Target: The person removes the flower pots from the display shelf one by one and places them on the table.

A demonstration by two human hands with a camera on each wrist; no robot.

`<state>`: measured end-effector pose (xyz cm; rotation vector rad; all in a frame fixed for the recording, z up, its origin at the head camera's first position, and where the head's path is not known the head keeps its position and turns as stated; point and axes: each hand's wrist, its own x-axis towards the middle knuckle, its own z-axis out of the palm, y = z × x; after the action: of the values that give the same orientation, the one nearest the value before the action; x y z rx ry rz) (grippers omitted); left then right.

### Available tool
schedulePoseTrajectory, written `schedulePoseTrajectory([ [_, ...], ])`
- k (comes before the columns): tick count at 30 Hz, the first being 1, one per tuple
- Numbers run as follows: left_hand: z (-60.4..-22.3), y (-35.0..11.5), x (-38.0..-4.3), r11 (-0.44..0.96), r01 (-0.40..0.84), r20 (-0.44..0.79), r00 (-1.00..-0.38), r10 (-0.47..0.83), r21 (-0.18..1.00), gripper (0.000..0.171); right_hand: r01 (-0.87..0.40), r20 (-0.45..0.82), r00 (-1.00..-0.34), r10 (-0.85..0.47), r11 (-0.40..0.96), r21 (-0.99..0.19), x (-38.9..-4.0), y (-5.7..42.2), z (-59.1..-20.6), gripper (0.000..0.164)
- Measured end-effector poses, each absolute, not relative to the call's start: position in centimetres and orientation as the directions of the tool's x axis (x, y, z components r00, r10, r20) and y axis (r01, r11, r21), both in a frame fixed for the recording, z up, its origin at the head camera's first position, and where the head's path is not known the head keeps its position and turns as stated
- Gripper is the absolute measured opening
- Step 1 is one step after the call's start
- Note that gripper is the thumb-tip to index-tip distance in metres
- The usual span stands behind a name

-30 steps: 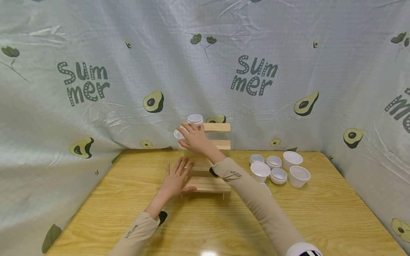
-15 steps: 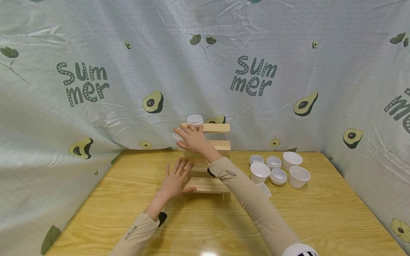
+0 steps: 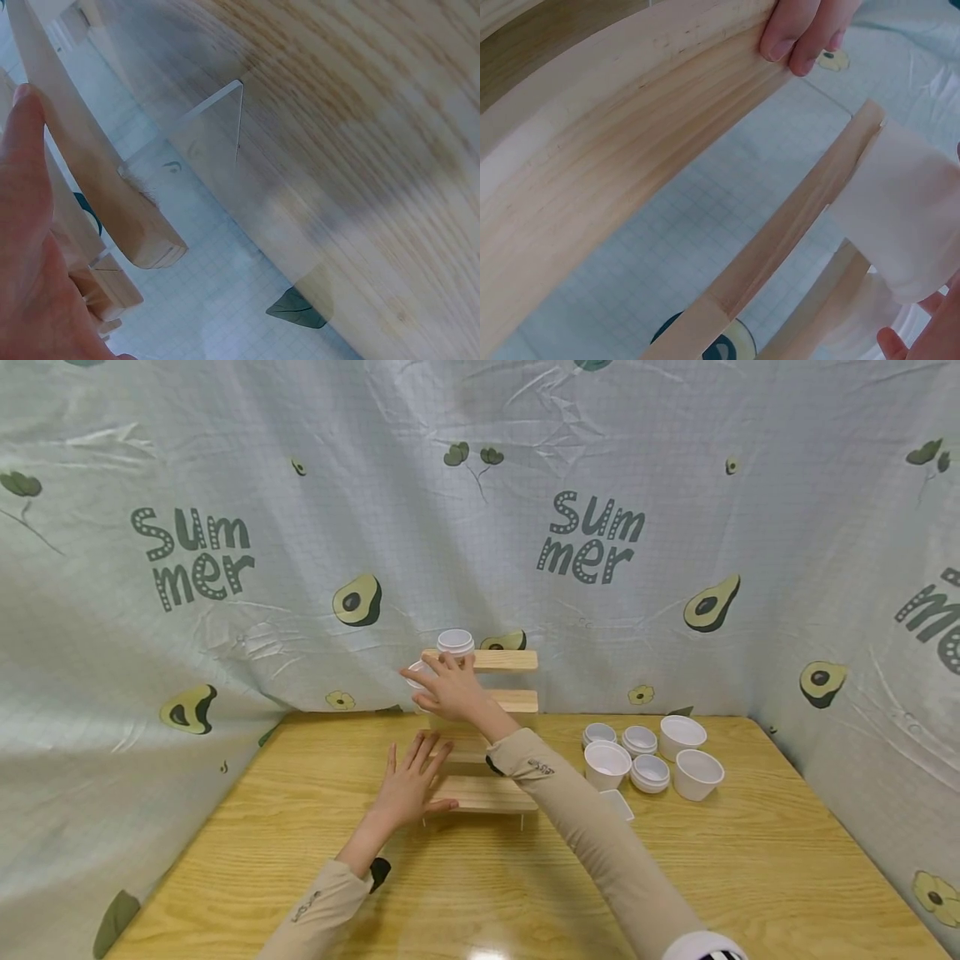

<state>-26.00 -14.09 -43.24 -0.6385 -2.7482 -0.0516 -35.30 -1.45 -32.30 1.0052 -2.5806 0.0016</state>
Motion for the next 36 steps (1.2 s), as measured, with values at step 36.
schedulePoseTrajectory([
  [36,-43.1,-13.9,-25.7,0.896,0.440,0.333,-0.838,0.432,-0.057,0.085,-0.747,0.506,-0.484,-0.714,0.639,0.187,-33.1,1.6,-33.5,0.046],
])
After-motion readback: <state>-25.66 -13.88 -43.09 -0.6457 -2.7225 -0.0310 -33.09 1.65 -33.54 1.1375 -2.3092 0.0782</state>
